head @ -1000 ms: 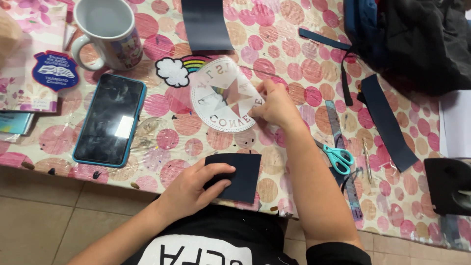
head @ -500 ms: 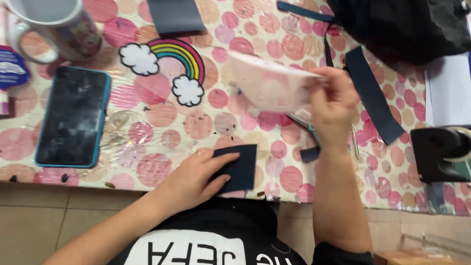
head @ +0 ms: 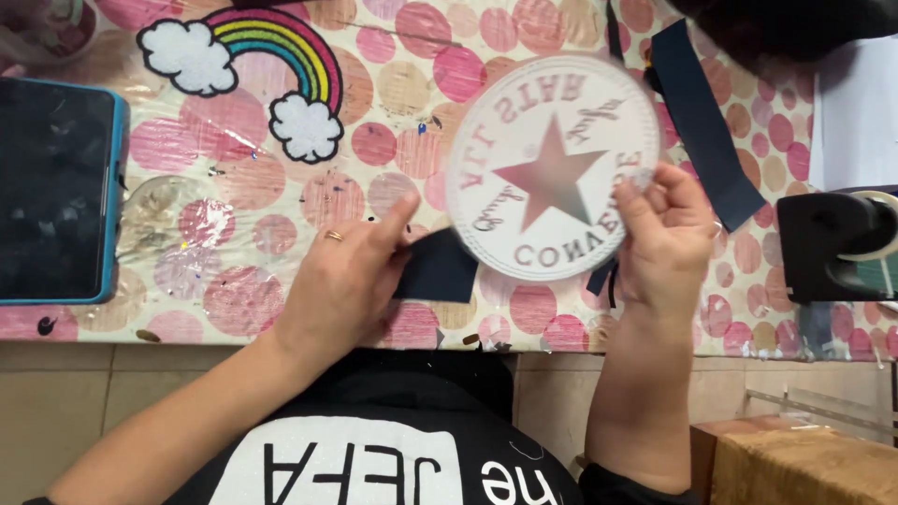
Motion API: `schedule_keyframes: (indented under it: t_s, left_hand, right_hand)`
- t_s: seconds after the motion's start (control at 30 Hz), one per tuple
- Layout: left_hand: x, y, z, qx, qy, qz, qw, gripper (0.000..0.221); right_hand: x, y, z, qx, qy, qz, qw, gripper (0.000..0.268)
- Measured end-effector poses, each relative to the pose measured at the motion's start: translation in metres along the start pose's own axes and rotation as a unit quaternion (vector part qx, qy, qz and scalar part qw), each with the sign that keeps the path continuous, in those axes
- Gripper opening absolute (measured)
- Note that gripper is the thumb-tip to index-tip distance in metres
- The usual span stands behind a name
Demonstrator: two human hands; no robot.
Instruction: Measuring, marking, and cutting paper to size and applying a sticker on a workspace
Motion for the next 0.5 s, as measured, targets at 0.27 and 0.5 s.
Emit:
schedule_keyframes:
  t_s: [0.27,0.5]
  left_hand:
    - [-0.026,0.027,0.008,-0.112,-0.006,-0.069,0.991,0.077]
    - [-0.046,-0.006,-0.024,0.005,0.069,0.014,0.998,0.040]
  right_hand:
    - [0.017,-0.031,0.003,0.063,0.016,-0.031,0.997,0.028]
    - [0.061,-0.054,0.030,0.121,-0.068,-0.162,0.977,0.035]
Point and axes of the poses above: each hand's wrist, its own y-axis towards the middle knuckle, its own x-axis out of the palm, z = x × y, the point moved 1 cm from there along y, towards the middle knuckle, and after that the axes turned 15 degrees about z, right-handed, at the moved point
